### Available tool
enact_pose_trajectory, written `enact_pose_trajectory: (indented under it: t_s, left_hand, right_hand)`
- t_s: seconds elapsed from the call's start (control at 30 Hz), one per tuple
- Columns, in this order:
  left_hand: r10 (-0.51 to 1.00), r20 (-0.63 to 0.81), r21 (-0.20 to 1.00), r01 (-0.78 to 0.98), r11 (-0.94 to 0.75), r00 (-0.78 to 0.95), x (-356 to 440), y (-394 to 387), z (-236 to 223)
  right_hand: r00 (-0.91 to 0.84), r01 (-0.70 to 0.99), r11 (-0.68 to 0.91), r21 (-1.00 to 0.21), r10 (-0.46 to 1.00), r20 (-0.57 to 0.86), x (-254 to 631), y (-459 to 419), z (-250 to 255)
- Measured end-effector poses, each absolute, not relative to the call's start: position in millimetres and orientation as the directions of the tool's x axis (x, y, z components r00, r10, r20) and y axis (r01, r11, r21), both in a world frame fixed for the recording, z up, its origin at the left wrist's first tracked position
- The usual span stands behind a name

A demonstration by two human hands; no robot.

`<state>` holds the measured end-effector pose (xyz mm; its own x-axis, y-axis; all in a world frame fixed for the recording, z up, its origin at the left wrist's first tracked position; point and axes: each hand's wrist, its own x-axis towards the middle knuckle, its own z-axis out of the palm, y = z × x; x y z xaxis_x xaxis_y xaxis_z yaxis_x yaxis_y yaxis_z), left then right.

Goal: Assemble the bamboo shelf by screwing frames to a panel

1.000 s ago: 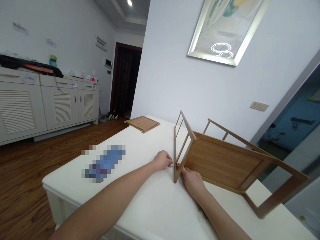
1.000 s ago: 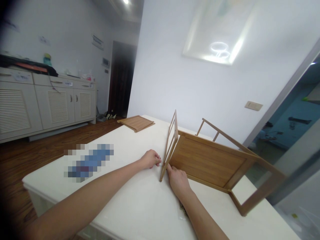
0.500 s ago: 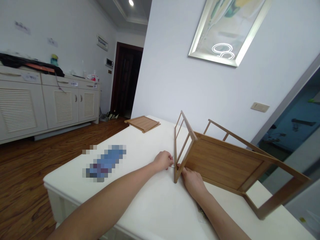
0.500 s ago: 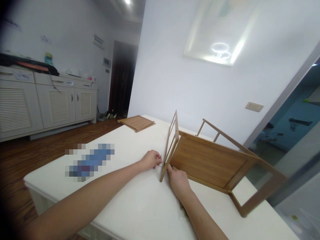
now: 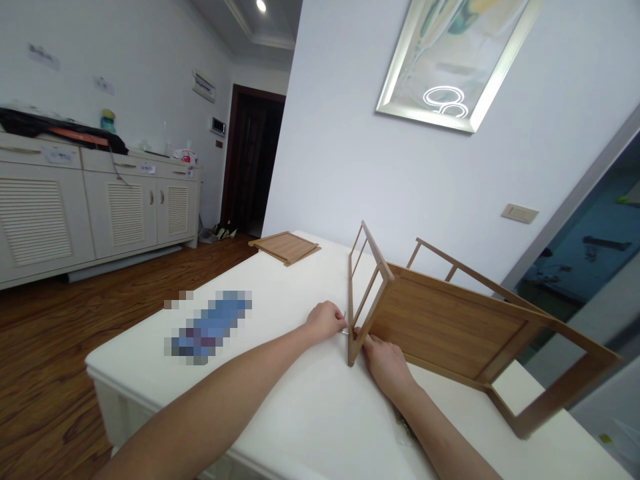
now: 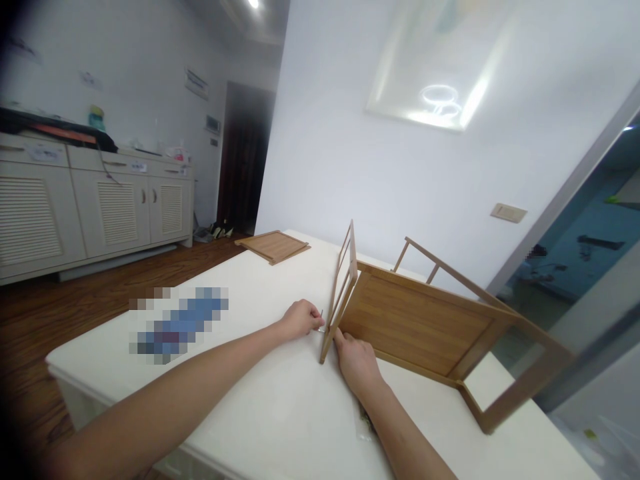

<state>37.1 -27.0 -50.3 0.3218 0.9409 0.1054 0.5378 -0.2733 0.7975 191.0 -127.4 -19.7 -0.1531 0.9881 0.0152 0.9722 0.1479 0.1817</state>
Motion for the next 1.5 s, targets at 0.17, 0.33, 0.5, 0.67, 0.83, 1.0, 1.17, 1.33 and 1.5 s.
enact_pose_trajectory:
  t_s: [0.17,0.33,0.5,0.67,0.83,1.0,1.17,1.33,1.5]
  left_hand:
    - [0.936,0.046,0.829,0.51,-0.231,0.349,39,-25,-54]
    - [0.933,0.054,0.826,0.509,-0.241,0.355,41,-25,-54]
    - [0.934,0.029,0.818,0.528,-0.227,0.356,39,-25,-51]
    - [0.926,0.016,0.804,0.546,-0.236,0.377,39,-27,-51]
    - [0.919,0.1,0.757,0.571,-0.318,0.38,40,-30,-51]
    - [0.897,0.161,0.715,0.577,-0.394,0.412,39,-29,-52]
    - [0.873,0.222,0.676,0.577,-0.459,0.435,39,-30,-53]
    - [0.844,0.276,0.641,0.567,-0.518,0.46,38,-34,-52]
    - [0.818,0.306,0.611,0.559,-0.561,0.487,35,-37,-49]
  right_hand:
    - [-0.167,0.971,0.16,0.177,0.986,0.022,193,-126,-22]
    - [-0.168,0.973,0.163,0.165,0.985,0.021,194,-126,-22]
    - [-0.176,0.971,0.166,0.173,0.983,0.045,195,-125,-25]
    - [-0.181,0.969,0.173,0.175,0.983,0.035,195,-125,-25]
    - [-0.175,0.971,0.167,0.171,0.984,0.03,194,-125,-23]
    - [-0.18,0.971,0.171,0.167,0.983,0.038,194,-126,-22]
    - [-0.176,0.973,0.169,0.16,0.984,0.031,193,-127,-21]
    - [-0.168,0.973,0.161,0.166,0.985,0.028,192,-127,-21]
    - [-0.175,0.969,0.168,0.182,0.984,0.022,192,-127,-20]
